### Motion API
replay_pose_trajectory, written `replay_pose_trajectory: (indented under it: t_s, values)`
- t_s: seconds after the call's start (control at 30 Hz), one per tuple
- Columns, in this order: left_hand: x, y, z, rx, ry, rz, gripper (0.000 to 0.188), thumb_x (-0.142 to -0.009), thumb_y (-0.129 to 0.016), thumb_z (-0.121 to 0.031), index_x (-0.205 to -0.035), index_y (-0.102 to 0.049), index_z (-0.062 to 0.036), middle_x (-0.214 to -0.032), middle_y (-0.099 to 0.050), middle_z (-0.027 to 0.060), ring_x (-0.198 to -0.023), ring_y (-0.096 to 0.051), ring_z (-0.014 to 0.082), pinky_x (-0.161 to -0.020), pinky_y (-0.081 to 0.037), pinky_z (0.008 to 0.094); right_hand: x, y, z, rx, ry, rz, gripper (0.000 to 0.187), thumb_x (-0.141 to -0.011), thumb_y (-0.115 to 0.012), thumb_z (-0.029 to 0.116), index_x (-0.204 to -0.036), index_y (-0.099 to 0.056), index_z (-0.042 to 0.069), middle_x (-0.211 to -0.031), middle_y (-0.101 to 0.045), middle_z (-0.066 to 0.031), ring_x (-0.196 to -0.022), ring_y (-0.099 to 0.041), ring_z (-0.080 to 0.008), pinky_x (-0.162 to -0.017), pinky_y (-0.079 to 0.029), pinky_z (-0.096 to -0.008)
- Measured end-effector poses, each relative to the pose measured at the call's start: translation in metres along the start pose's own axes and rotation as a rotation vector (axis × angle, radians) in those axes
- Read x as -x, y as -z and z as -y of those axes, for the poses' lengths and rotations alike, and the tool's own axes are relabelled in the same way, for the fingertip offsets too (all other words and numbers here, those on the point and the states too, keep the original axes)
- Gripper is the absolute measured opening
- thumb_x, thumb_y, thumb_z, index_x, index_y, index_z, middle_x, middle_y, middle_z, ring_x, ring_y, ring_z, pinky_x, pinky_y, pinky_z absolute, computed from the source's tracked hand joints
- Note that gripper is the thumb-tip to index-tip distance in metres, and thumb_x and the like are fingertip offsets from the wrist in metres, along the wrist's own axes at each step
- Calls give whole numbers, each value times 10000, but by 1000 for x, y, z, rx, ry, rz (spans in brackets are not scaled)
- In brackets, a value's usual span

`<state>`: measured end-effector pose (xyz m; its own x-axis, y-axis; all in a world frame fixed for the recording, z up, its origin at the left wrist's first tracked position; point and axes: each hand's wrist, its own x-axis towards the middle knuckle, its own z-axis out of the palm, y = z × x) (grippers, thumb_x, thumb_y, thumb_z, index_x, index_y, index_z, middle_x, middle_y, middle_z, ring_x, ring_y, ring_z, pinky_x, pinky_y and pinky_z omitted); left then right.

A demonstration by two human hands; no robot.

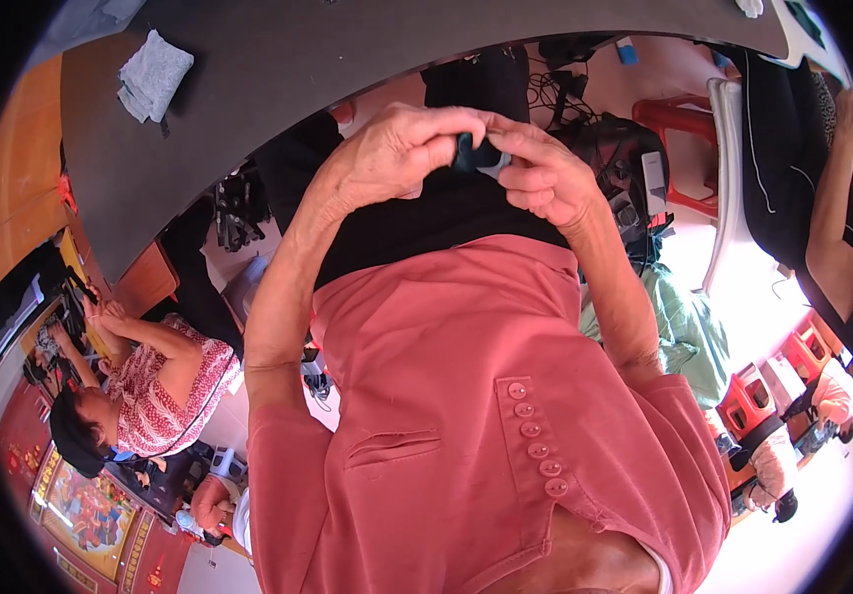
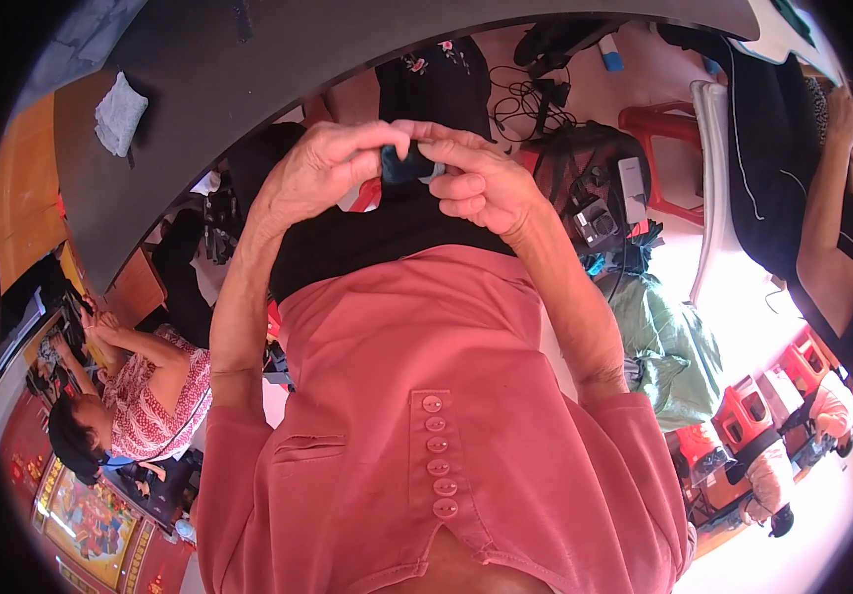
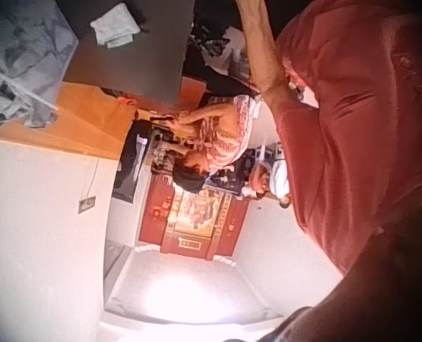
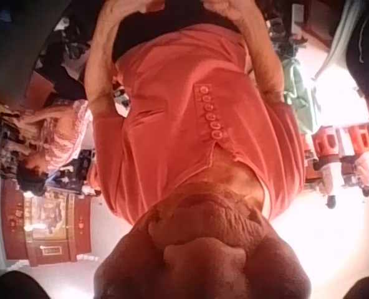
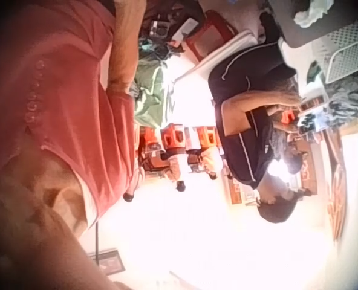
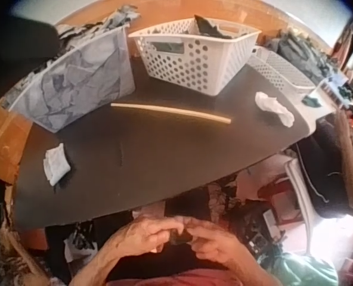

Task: Turning sewn fabric tubes or components right-side out using a wooden stick as a turning tool.

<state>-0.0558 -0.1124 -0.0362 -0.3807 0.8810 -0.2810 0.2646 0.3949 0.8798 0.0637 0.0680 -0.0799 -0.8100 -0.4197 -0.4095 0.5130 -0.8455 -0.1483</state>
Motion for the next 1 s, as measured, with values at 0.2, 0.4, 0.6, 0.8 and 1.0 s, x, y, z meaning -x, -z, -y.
replay_pose_trajectory:
  t_s: [0.2, 0.4, 0.6, 0.8, 1.0]
  values:
    - [-5, -11, 20, 322, -247, -181, 194, -831, -493, -6, -987, -585, -77, -689, -528, 31, -606, -514, 118, -592, -430, 287, -1, -19, -16, 458, 284, -16, 351, -914, -520, 77, -1258, -456, 79, -757, -538, 30, -431, -377, -22, -377, -305, -168]
    - [1, -17, 5, -129, -344, -224, 324, -789, -533, 50, -1073, -610, -86, -695, -537, 42, -615, -527, 151, -557, -424, 292, -3, 5, -16, 505, 304, -216, 209, -905, -534, 62, -1111, -540, 24, -741, -543, 11, -447, -417, -39, -420, -338, -203]
    - [6, -17, -4, -327, -395, -107, 355, -729, -598, 63, -1055, -619, -77, -721, -567, 69, -690, -555, 235, -701, -450, 354, 6, 7, 0, 200, 74, -56, 218, -943, -478, 60, -1145, -533, -1, -729, -501, 41, -438, -314, 10, -380, -247, -143]
    - [2, -20, 6, -292, -385, -89, 256, -762, -580, 40, -998, -606, -58, -761, -597, 80, -725, -571, 249, -728, -457, 362, 8, 9, -1, 57, -10, -100, 210, -947, -462, 57, -1137, -541, 14, -676, -434, 72, -430, -292, 20, -353, -231, -123]
    - [-2, -21, 12, -194, -331, -141, 219, -815, -537, 15, -1015, -598, -50, -718, -583, 95, -620, -570, 218, -616, -469, 338, 10, 19, -2, -22, -58, -114, 209, -946, -453, 49, -1144, -517, 31, -605, -369, 90, -424, -275, 26, -347, -213, -121]
